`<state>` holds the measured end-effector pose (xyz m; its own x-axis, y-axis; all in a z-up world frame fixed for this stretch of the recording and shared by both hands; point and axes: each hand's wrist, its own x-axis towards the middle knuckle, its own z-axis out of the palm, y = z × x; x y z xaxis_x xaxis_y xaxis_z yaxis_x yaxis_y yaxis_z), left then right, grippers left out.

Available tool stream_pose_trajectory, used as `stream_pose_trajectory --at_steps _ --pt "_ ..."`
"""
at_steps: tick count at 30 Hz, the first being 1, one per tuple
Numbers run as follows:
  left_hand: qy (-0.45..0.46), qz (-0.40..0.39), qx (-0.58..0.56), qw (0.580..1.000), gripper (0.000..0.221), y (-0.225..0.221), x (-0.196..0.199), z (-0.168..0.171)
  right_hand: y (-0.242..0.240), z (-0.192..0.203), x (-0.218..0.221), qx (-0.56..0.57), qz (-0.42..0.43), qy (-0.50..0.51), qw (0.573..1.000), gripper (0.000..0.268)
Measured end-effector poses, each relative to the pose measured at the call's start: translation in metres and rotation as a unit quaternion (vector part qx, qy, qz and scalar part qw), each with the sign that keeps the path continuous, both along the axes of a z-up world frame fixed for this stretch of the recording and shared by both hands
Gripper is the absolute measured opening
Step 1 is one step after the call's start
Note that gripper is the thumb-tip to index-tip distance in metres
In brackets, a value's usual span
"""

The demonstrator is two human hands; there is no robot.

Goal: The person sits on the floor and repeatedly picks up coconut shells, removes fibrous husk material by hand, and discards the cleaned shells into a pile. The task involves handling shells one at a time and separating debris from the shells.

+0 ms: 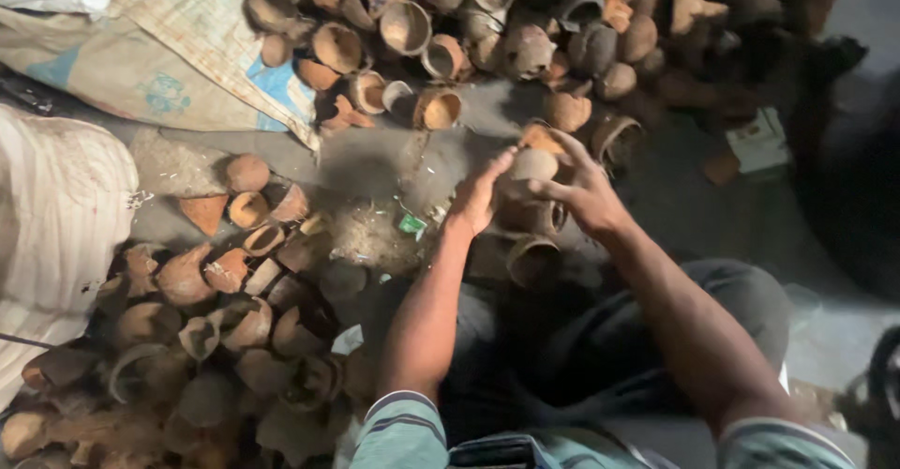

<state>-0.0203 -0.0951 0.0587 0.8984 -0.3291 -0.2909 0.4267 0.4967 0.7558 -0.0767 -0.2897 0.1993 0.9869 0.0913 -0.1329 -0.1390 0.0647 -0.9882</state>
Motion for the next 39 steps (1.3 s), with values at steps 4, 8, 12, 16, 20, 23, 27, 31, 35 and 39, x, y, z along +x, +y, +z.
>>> stream_pose_trajectory --at_steps 4,8,12,16,20,23,27,31,35,39 --pt "0.056 0.025 0.166 0.984 0.067 0.004 -0.024 0.023 -0.023 -0.011 0.001 -0.034 -0.099 -0.031 0.994 0.059" --pt "-0.203 0.066 0.565 0.797 0.07 -0.014 -0.037 0.017 -0.06 -0.022 0.001 0.058 -0.194 -0.029 0.979 0.052" --pt "-0.463 0.166 0.63 0.6 0.078 -0.048 -0.053 -0.01 -0.058 -0.037 0.005 0.016 -0.246 -0.011 0.969 0.049" --pt "-0.26 0.068 0.51 0.817 0.071 -0.047 -0.034 -0.048 -0.042 -0.044 0.004 -0.086 -0.202 0.016 0.975 0.051" --pt "-0.184 0.121 0.519 0.826 0.095 -0.005 -0.009 -0.035 -0.036 -0.04 0.01 -0.028 -0.211 0.073 0.974 0.053" --pt "-0.059 0.061 0.516 0.853 0.091 0.035 -0.016 0.006 -0.034 -0.043 0.01 -0.088 -0.212 0.068 0.971 0.055" --pt "0.076 0.14 0.408 0.899 0.086 0.073 -0.053 0.023 -0.01 -0.046 0.009 -0.217 -0.186 -0.121 0.95 0.065" --pt "0.082 0.241 0.262 0.931 0.072 0.077 -0.055 -0.029 0.054 -0.024 0.004 -0.147 -0.118 -0.167 0.968 0.064" --pt "-0.02 0.162 -0.429 0.889 0.056 0.066 -0.028 -0.066 0.142 -0.019 -0.011 -0.05 0.022 -0.244 0.968 0.065" --pt "0.001 0.188 -0.162 0.969 0.054 0.067 -0.038 -0.045 0.148 -0.055 -0.016 -0.266 -0.097 -0.225 0.932 0.077"
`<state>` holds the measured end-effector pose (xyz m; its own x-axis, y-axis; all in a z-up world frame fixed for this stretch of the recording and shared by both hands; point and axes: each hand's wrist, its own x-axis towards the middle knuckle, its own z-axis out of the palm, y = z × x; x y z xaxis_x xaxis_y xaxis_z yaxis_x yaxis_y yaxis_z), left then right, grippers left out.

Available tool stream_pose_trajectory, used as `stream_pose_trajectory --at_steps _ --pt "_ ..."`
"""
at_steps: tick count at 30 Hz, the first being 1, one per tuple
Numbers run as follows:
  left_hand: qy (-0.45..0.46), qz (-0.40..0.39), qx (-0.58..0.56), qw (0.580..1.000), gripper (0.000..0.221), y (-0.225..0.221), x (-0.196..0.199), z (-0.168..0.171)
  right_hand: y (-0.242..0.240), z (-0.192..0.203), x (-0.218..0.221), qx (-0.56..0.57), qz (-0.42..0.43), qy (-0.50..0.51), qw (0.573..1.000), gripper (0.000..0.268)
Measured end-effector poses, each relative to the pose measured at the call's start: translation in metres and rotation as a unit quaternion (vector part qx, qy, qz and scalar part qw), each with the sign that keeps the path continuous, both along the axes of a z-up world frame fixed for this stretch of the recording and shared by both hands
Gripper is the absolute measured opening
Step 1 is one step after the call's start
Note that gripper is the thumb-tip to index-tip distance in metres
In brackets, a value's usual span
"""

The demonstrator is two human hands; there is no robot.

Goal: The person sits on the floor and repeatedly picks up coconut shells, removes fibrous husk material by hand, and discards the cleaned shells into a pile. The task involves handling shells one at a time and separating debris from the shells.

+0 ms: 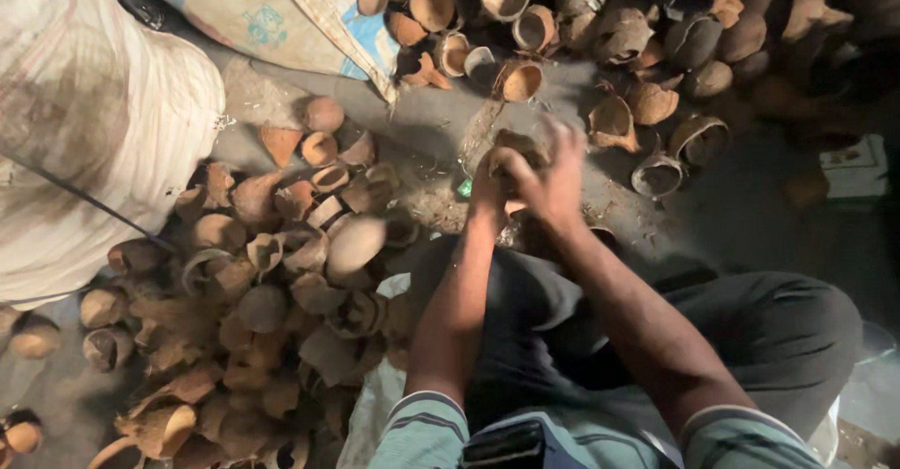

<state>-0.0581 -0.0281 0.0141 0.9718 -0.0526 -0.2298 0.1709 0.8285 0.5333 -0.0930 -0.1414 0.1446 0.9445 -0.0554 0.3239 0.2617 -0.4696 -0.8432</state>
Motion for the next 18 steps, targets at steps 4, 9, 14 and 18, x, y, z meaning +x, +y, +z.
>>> stream_pose_trajectory --at_steps 4,9,14,18 --pt "0.084 -0.027 0.042 0.995 0.049 -0.001 -0.006 0.042 -0.031 -0.038 0.009 0.175 0.035 0.155 0.972 0.091" --pt "0.133 -0.074 0.165 0.974 0.053 -0.019 -0.007 0.05 -0.077 -0.049 -0.001 0.022 0.071 0.243 0.967 0.095" --pt "0.131 0.029 0.12 0.984 0.059 -0.013 0.021 0.04 -0.136 -0.054 -0.002 -0.065 0.066 0.275 0.957 0.089" --pt "0.182 -0.008 -0.101 0.978 0.062 0.001 0.036 0.04 -0.168 -0.052 0.001 0.221 0.064 0.281 0.932 0.071"
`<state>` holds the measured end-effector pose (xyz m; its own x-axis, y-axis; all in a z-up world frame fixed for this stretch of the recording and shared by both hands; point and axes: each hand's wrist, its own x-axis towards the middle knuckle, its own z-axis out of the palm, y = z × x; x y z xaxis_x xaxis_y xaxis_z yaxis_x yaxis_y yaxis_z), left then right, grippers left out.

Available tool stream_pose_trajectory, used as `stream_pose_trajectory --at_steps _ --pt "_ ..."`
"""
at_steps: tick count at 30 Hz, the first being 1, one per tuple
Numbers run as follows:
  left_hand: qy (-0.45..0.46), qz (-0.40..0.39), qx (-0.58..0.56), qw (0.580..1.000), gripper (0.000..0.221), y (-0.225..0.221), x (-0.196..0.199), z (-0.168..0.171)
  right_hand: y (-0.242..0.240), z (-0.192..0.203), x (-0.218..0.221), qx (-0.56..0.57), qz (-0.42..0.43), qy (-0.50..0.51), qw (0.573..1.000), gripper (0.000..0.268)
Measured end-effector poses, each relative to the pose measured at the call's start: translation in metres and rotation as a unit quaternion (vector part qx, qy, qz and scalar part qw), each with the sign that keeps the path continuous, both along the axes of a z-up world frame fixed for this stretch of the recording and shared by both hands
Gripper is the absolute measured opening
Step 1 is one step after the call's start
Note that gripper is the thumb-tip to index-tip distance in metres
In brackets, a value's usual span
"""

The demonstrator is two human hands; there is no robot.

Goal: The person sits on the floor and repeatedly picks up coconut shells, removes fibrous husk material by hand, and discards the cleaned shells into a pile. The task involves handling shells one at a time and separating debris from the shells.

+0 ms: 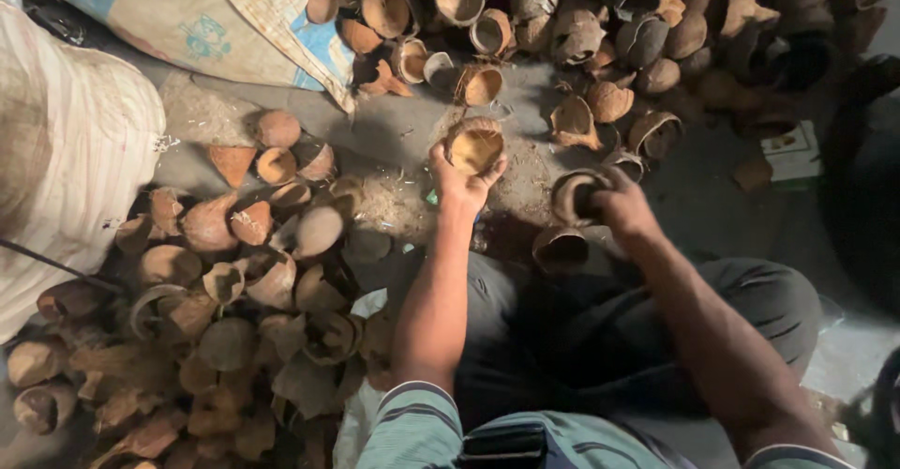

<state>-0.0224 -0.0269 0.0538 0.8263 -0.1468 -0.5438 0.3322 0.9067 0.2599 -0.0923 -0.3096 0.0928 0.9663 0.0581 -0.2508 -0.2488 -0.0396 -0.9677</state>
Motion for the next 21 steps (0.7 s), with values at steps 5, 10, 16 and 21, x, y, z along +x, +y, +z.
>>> stream_pose_trajectory --at_steps 5,10,16,21 --pt "-0.063 -0.075 -0.008 0.995 0.073 -0.003 -0.011 0.001 -0.05 0.056 0.002 0.424 -0.098 0.028 0.9 0.025" --pt "-0.006 -0.046 0.022 0.999 0.074 -0.002 -0.01 -0.007 -0.15 0.105 0.005 0.25 -0.108 -0.351 0.896 0.042" --pt "0.037 0.154 0.201 0.967 0.075 0.024 -0.016 0.019 -0.123 0.026 0.045 -0.332 -0.099 -0.209 0.914 0.014" --pt "-0.069 0.484 -0.052 0.871 0.081 0.106 -0.042 0.054 -0.059 -0.037 0.056 -0.634 0.03 -0.131 0.762 0.036"
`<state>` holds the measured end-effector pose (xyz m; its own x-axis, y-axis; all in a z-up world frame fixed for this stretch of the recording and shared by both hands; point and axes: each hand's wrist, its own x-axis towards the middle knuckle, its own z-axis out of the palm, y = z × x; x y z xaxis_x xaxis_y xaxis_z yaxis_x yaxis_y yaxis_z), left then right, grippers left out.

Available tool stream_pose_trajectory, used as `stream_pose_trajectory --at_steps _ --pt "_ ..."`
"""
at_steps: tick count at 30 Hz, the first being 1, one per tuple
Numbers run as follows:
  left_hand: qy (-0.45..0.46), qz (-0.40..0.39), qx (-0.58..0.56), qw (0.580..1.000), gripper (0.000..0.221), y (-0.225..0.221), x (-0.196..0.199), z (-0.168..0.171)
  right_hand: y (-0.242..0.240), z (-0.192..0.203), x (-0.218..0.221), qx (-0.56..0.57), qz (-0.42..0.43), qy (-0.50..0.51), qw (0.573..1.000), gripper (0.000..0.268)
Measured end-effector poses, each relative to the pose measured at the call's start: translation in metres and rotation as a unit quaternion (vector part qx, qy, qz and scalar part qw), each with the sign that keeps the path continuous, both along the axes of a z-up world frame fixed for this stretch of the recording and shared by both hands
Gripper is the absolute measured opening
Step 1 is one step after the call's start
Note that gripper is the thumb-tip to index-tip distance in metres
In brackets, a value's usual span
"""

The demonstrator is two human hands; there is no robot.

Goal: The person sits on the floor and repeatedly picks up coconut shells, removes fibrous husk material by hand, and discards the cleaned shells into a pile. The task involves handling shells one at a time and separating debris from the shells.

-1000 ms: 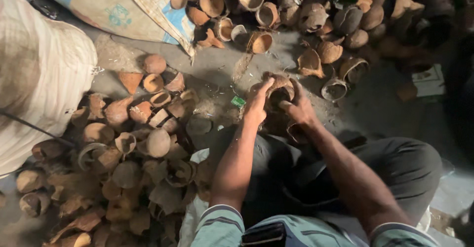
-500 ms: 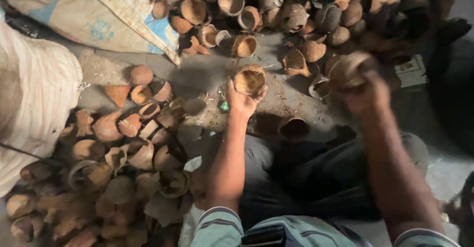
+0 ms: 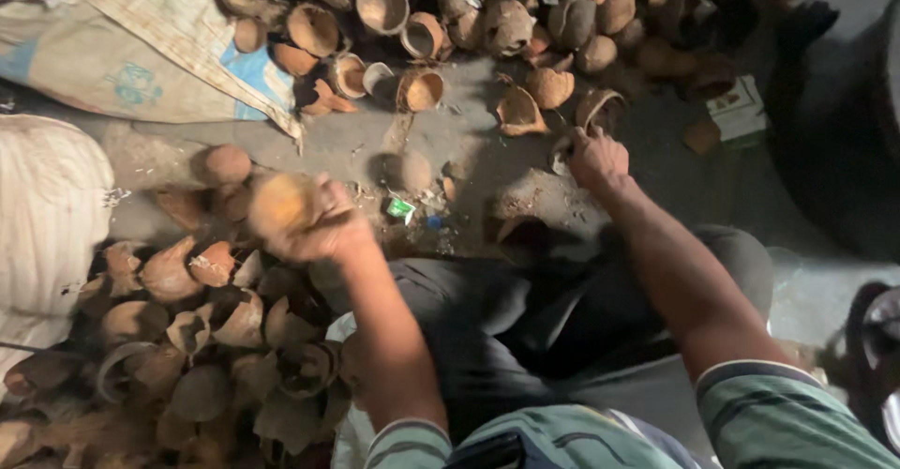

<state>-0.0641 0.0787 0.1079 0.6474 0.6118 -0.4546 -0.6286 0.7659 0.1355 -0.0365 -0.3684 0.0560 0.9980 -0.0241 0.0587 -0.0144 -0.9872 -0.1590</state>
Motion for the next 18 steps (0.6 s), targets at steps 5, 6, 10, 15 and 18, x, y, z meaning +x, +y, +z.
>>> stream_pose_trajectory --at_steps 5,6,10,15,18 --pt "0.057 -0.031 0.056 0.996 0.078 0.017 -0.014 -0.04 0.038 0.041 0.0 0.015 -0.055 0.01 0.998 0.022" --pt "0.204 -0.05 0.002 0.978 0.073 0.002 -0.004 -0.053 0.054 0.053 -0.008 0.109 -0.028 -0.035 0.993 0.027" --pt "0.293 -0.312 0.195 0.882 0.037 -0.076 0.038 -0.09 0.119 0.082 -0.028 0.442 0.179 -0.082 0.875 0.038" --pt "0.323 -0.397 0.421 0.749 0.02 -0.104 0.04 -0.122 0.057 0.049 0.025 0.22 0.004 -0.174 0.96 0.035" --pt "0.246 -0.299 0.607 0.694 0.026 -0.107 0.036 -0.14 -0.03 -0.003 0.052 0.163 -0.208 -0.265 0.927 0.047"
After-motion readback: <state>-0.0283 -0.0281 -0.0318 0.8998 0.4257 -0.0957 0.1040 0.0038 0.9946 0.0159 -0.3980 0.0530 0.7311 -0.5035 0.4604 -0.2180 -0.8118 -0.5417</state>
